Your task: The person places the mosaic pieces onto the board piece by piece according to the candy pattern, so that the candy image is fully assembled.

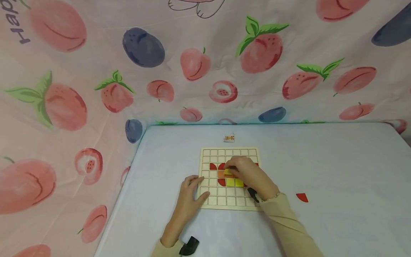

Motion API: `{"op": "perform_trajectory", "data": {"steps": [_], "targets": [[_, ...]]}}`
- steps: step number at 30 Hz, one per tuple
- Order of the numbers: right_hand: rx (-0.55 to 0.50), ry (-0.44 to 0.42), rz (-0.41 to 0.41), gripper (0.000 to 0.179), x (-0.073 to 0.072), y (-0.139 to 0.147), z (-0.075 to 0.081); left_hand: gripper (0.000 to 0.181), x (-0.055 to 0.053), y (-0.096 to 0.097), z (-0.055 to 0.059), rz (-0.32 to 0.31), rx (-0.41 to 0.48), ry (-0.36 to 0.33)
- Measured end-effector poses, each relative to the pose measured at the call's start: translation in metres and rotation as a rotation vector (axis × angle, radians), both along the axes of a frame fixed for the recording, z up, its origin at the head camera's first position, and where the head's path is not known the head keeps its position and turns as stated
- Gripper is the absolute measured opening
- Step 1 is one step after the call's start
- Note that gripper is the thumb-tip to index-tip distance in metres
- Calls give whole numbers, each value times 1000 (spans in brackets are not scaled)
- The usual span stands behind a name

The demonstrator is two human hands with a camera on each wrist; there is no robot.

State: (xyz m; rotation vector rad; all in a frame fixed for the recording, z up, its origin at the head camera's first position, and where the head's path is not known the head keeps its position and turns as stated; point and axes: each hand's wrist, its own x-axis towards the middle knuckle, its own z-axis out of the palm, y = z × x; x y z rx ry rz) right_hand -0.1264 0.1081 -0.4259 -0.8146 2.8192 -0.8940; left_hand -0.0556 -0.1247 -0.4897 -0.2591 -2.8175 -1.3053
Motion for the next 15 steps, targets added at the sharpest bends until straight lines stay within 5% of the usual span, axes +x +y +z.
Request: {"op": "perform_trajectory", "data": {"steps": [15], "targets": [[-1, -75, 21, 14, -5, -26, -4, 50, 0, 0, -1, -3, -4, 9]]}}
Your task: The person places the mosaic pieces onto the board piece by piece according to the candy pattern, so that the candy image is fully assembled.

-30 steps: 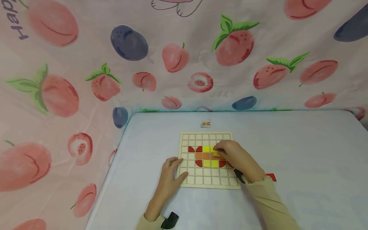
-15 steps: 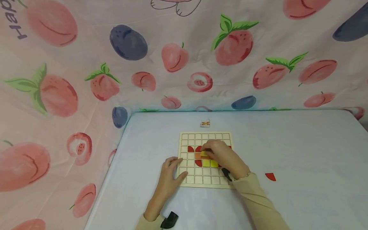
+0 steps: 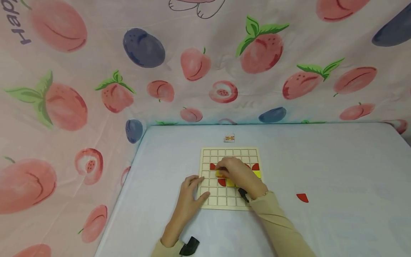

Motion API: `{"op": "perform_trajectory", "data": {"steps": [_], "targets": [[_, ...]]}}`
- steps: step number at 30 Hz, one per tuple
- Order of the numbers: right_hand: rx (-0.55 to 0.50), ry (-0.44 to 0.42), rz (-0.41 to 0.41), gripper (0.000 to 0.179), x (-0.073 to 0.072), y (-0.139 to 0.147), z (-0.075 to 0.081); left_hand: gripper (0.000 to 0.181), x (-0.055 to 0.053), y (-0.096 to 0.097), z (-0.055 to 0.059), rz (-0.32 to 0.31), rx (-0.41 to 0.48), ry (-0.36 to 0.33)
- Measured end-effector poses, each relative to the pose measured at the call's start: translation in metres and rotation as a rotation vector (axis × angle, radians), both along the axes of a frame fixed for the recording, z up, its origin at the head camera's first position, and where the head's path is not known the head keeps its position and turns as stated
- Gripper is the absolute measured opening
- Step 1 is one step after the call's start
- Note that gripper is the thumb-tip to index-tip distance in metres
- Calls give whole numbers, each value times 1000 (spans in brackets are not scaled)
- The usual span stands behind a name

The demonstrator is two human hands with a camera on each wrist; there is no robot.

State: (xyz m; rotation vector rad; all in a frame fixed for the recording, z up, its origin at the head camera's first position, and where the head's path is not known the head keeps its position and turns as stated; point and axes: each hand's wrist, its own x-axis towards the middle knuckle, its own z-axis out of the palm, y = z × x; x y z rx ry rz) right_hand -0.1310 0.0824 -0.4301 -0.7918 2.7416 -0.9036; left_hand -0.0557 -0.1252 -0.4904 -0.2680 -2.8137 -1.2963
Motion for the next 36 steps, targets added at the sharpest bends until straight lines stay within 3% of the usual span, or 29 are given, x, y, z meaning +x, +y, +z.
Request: {"op": "perform_trajectory", "data": {"steps": [11, 36], "targets": [[-22, 31, 41, 10, -6, -12, -8, 50, 0, -1, 0, -5, 8, 2], [37, 84, 30, 7, -11, -23, -21, 50, 0, 0, 2, 1, -8, 3]]}}
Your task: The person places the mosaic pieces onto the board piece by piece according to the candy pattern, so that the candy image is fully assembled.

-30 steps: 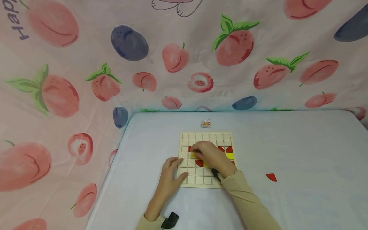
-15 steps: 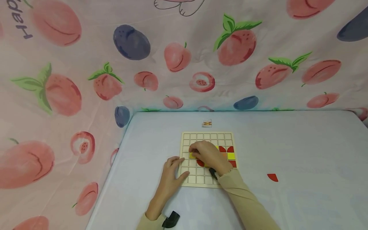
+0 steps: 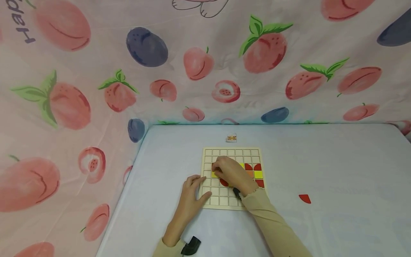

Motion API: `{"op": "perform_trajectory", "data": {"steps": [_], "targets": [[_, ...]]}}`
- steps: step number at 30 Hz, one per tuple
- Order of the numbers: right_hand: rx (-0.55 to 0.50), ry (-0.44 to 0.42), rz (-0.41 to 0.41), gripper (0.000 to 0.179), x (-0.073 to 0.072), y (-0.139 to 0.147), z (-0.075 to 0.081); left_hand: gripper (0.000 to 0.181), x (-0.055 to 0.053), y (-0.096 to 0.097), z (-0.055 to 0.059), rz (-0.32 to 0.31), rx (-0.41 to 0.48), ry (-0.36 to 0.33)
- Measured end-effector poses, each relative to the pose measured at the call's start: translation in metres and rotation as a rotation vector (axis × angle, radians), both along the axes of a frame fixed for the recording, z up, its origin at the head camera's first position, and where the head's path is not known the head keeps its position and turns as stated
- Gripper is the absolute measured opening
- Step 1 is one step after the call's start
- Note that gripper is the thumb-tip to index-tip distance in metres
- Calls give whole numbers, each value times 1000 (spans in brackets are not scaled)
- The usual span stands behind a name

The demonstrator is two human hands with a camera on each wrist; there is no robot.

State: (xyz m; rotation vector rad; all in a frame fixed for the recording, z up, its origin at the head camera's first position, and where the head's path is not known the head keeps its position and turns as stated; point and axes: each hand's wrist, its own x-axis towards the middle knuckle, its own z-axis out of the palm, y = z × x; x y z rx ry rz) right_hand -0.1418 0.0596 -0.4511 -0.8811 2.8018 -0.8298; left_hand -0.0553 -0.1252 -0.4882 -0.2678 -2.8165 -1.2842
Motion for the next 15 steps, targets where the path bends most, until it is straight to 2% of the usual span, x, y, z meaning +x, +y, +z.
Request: {"op": "perform_trajectory", "data": {"steps": [8, 15], "targets": [[16, -19, -10, 7, 0, 0, 0, 50, -1, 1, 0, 0, 0, 7], [5, -17, -13, 11, 4, 4, 8, 49, 0, 1, 0, 3, 2, 6]]}}
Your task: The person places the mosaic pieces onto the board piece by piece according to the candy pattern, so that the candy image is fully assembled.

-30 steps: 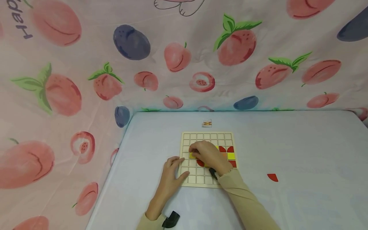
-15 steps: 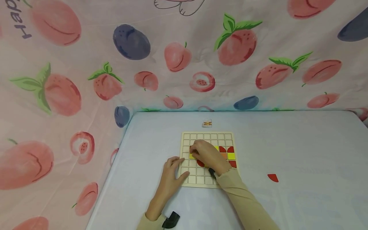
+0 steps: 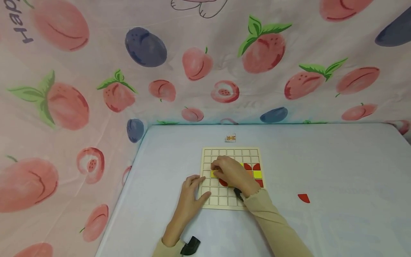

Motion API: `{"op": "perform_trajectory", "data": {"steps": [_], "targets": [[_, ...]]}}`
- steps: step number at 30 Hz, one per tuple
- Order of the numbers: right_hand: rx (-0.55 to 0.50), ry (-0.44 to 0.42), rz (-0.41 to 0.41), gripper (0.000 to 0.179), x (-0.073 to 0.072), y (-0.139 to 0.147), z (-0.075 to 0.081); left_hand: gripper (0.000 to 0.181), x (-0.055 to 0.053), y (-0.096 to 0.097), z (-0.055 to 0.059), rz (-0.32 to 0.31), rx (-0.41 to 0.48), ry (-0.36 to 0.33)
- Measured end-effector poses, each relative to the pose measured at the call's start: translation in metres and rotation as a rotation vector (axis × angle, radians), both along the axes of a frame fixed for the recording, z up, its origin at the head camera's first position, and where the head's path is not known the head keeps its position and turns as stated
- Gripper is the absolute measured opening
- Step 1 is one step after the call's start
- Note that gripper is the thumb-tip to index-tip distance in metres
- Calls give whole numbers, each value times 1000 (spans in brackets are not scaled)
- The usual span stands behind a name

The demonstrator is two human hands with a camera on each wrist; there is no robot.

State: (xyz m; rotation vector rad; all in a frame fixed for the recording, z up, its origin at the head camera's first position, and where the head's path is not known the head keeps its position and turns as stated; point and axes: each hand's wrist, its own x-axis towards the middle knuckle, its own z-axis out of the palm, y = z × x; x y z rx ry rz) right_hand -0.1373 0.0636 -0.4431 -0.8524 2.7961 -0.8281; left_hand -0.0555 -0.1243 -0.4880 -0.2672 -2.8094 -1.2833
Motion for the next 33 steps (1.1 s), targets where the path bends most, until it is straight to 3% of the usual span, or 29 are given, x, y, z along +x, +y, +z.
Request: {"op": "perform_trajectory", "data": {"steps": [15, 33], "targets": [[2, -18, -88, 12, 22, 27, 10, 50, 0, -1, -1, 7, 7, -13], [85, 45, -129, 19, 42, 64, 12, 52, -1, 1, 0, 16, 20, -48]]}}
